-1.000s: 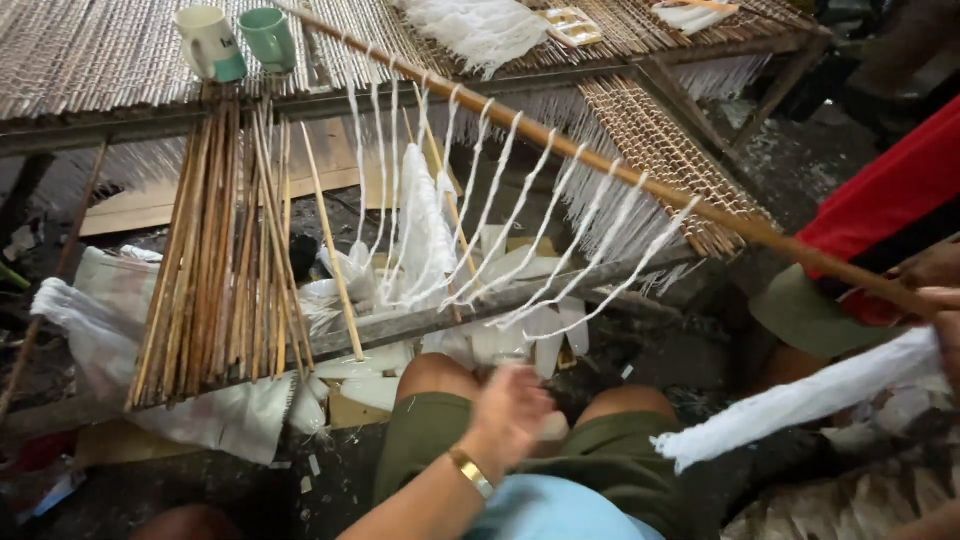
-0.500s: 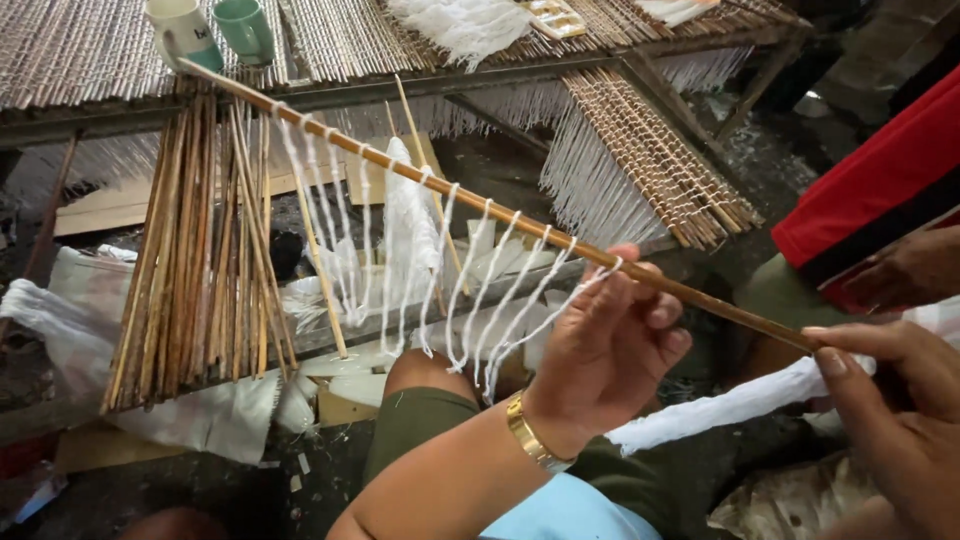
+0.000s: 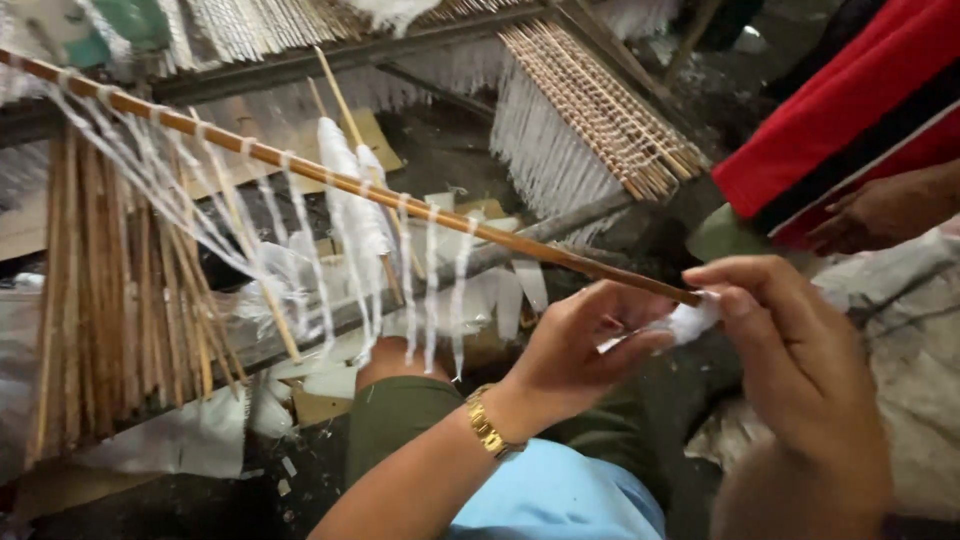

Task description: Attaching white cotton wicks to a wooden stick by tying them in a sequence for candle production.

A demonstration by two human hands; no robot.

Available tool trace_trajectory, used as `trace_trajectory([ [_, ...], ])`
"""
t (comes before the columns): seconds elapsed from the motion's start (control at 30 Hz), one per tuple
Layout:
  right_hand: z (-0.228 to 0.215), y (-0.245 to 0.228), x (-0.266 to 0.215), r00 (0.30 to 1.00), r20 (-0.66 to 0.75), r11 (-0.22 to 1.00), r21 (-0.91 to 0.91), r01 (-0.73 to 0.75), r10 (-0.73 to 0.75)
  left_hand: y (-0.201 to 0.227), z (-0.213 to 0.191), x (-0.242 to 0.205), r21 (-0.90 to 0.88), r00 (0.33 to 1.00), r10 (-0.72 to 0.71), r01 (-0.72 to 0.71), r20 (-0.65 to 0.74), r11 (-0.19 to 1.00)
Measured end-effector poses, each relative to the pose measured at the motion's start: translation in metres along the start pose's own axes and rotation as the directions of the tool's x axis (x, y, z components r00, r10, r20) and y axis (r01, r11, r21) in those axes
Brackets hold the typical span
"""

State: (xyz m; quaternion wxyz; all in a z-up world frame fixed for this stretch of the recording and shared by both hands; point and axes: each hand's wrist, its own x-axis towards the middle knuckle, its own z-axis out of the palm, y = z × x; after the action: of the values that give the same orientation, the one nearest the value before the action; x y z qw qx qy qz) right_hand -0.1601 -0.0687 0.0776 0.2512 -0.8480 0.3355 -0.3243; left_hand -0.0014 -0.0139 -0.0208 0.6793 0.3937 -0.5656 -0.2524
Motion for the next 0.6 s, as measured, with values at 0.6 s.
trace_trajectory([
  [0.6, 0.041, 0.024, 0.002, 0.998, 0.031, 0.993, 0.102, -0.060, 0.057, 0.015, -0.037, -0.010, 0.123, 0.994, 0.040, -0.028, -0.098, 0.992],
])
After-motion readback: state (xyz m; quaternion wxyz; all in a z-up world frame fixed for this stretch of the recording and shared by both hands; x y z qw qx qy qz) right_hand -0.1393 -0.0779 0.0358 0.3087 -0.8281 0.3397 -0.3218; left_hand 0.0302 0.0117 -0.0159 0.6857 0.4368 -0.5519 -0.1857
